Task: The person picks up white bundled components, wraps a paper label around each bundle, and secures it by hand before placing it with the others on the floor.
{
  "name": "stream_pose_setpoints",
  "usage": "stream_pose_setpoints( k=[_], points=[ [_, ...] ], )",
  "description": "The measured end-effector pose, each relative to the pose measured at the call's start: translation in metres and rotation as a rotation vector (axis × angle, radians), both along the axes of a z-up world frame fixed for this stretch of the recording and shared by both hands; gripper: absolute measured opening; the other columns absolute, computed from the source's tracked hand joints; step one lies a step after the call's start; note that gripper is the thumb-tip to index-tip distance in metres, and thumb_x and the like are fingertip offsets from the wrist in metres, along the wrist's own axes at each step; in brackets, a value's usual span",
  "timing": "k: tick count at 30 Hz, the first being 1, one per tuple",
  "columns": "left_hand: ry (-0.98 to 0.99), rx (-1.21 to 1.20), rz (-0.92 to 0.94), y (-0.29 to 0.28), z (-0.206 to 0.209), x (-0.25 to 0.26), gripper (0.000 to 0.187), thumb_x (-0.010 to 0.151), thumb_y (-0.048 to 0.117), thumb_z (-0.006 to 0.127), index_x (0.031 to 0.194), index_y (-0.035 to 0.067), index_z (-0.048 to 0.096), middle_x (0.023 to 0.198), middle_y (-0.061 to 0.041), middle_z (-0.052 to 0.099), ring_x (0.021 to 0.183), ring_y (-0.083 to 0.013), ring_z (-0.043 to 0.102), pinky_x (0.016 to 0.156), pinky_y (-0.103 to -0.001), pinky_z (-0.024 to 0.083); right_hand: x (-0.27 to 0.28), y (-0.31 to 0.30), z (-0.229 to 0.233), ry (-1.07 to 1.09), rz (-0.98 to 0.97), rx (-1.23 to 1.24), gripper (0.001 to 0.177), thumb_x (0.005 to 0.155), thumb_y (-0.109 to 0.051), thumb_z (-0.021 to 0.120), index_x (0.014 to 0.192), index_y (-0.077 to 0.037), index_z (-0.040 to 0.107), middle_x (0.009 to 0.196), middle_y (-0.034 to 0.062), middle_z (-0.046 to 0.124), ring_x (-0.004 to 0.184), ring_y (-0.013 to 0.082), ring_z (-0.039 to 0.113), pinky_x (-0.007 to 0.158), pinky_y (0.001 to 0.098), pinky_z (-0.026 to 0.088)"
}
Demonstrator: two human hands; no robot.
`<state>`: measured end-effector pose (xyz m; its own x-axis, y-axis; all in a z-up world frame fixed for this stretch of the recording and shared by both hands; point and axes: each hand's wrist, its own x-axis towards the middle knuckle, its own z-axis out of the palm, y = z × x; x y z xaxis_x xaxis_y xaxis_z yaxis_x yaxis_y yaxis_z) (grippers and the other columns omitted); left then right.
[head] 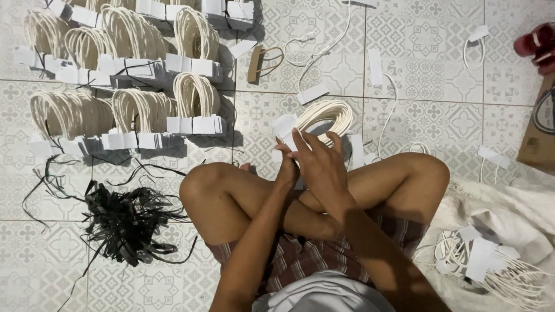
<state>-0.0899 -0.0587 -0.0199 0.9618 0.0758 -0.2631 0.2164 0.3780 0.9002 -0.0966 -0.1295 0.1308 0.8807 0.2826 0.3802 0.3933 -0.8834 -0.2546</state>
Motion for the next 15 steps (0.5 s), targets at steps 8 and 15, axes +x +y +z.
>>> stream_pose_setpoints(
  k=[8, 15],
  points=[
    [-0.005, -0.355, -0.083, 0.006, -0.014, -0.007, 0.091, 0.096, 0.077, 0.013, 0.154, 0.012, 0.038, 0.145, -0.01, 0.054, 0.132, -0.0154, 0.051, 0.118, -0.038, 0.032, -0.005, 0.005, 0.012, -0.052, 0.043, -0.077, 0.043, 0.096, -0.027, 0.069, 0.132, -0.003, 0.067, 0.112, 0.0152, 0.07, 0.096, 0.0254, 0.072, 0.106, 0.0499, 0.039],
    [-0.069, -0.188, -0.106, 0.005, 0.054, -0.01, 0.099, 0.091, 0.081, 0.021, 0.16, 0.019, -0.013, 0.168, -0.014, -0.007, 0.154, -0.0299, 0.0, 0.124, -0.05, -0.004, -0.009, 0.002, 0.014, -0.069, 0.01, -0.069, 0.039, 0.098, -0.018, 0.068, 0.132, 0.001, 0.067, 0.109, 0.0167, 0.068, 0.094, 0.0277, 0.071, 0.104, 0.0502, 0.041]
  ],
)
